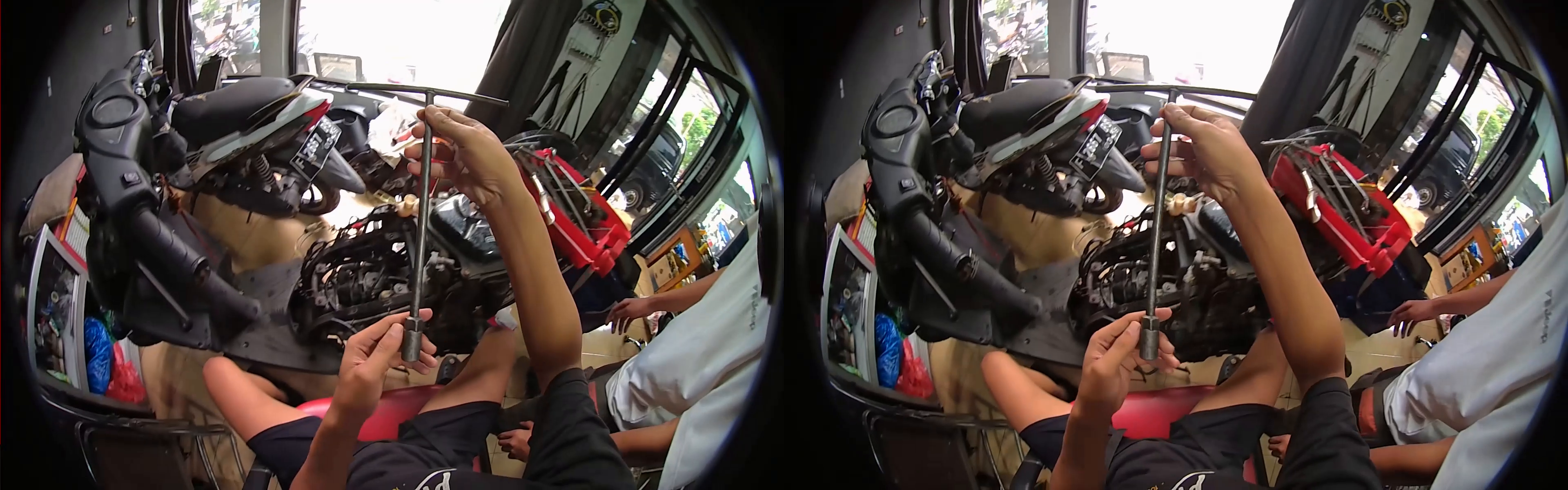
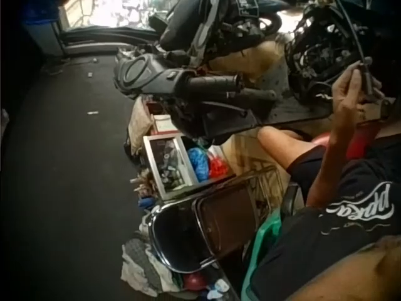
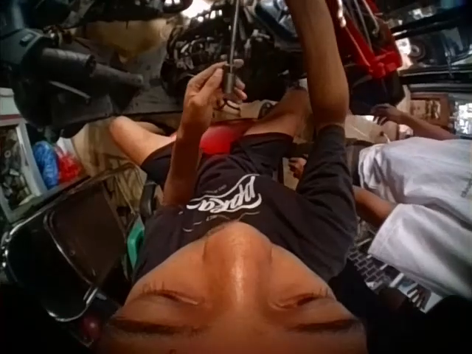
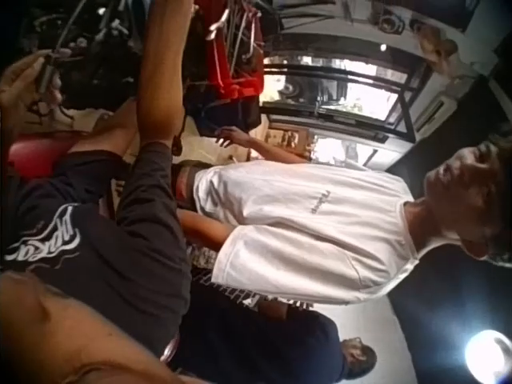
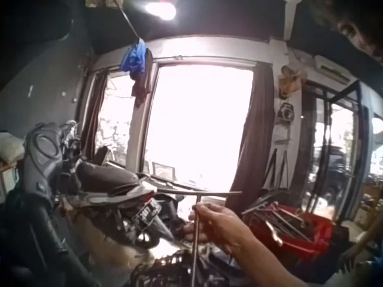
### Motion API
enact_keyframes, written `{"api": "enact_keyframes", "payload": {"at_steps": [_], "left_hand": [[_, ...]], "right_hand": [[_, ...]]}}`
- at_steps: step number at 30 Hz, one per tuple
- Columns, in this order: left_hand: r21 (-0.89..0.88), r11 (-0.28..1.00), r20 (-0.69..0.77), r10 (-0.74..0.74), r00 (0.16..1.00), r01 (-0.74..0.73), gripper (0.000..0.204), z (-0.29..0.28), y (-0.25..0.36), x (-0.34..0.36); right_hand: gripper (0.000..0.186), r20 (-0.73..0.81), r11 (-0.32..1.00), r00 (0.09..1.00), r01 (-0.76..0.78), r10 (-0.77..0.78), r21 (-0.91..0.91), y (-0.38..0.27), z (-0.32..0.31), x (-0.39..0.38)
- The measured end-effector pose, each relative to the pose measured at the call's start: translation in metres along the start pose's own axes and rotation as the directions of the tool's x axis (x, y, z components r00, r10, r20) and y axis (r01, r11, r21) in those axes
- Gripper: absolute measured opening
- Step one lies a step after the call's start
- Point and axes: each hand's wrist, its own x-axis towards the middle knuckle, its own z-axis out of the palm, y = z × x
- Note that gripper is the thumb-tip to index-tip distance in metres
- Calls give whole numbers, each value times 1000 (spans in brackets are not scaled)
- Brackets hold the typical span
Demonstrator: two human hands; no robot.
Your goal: The person works on a disassembled scooter, using a T-handle wrench on the engine area and disconnecting tubes, wires, and components from the frame by hand.
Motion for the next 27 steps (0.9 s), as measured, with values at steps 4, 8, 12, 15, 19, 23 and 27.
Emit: {"api": "enact_keyframes", "payload": {"at_steps": [4,8,12,15,19,23,27], "left_hand": [[-82,997,-20,-4,1000,3,41,-16,1,-13],[-96,995,-14,0,1000,-1,42,-23,0,-18],[-101,995,-13,-23,1000,22,45,-24,-2,-20],[10,1000,-72,-23,997,24,45,-17,3,-26],[68,996,-59,-47,997,51,50,-20,2,-29],[-89,994,44,-61,997,65,56,-19,0,-29],[-165,982,15,-91,996,92,58,-17,-3,-29]], "right_hand": [[31,4,998,999,-39,38,58,21,8,3],[30,-5,994,999,-52,53,96,28,12,2],[30,-29,993,998,-44,47,107,29,11,-6],[31,-40,996,999,-32,35,87,31,10,-7],[39,-12,995,999,-40,41,91,37,3,-7],[46,-71,997,997,-30,35,75,41,4,-7],[54,-93,999,996,1,2,35,46,1,-7]]}}
